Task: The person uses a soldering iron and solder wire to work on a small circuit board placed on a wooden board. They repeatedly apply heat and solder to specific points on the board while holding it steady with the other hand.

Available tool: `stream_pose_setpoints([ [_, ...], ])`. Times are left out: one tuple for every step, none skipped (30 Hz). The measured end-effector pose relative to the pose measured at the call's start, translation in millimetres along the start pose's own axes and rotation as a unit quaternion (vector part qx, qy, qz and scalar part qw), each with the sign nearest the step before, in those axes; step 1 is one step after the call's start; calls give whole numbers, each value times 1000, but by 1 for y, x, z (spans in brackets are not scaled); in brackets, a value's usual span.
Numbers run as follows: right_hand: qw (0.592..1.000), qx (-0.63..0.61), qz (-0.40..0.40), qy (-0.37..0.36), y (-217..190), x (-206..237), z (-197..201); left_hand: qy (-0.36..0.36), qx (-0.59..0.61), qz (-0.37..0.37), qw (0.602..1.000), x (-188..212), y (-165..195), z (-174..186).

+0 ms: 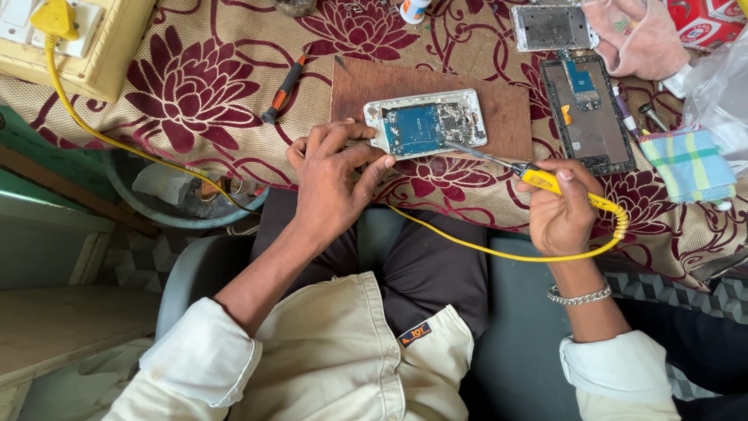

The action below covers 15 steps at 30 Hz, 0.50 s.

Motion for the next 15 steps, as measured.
stream_pose_setpoints([
  [1000,0,3,0,0,0,-1,0,0,-1,1000,0,0,0],
  [1000,0,5,0,0,0,-2,0,0,-1,1000,0,0,1],
  [1000,0,7,1,0,0,-2,0,1,-1,1000,1,0,1],
  [1000,4,5,-4,0,0,-1,1,1,-2,1000,0,0,0],
  [1000,8,4,-8,0,0,-2,2,2,-3,1000,0,0,0],
  [1000,13,2,-13,0,1,-2,3,3,-3,1000,0,0,0],
  [1000,13,2,-13,0,1,-2,2,3,-2,1000,0,0,0],
  [1000,14,3,-12,0,1,-1,1,4,-1,1000,0,0,0],
  [1000,14,4,-12,0,1,-1,1,5,-1,1000,0,0,1],
  [1000,16,2,-12,0,1,-1,0,3,0,1000,0,0,1],
  [1000,18,1,-12,0,1,-1,-1,2,0,1000,0,0,1],
  [1000,20,0,-11,0,0,-1,-2,1,0,1000,0,0,0],
  [1000,21,0,-12,0,0,-1,-1,1,0,1000,0,0,1],
  [1000,21,-1,-12,0,0,-1,-1,2,0,1000,0,0,1],
  [1000,22,-1,-13,0,1,-2,0,2,0,1000,0,0,1],
])
Point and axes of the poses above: each hand's wrist, its own x-axis away from the middle knuckle, its own z-axis out of the back of the hand, y = z × x, the point moved 2 cm from there along -x, towards the middle knuckle, and after that the axes turned 13 degrees about -z, right-handed, at the moved point
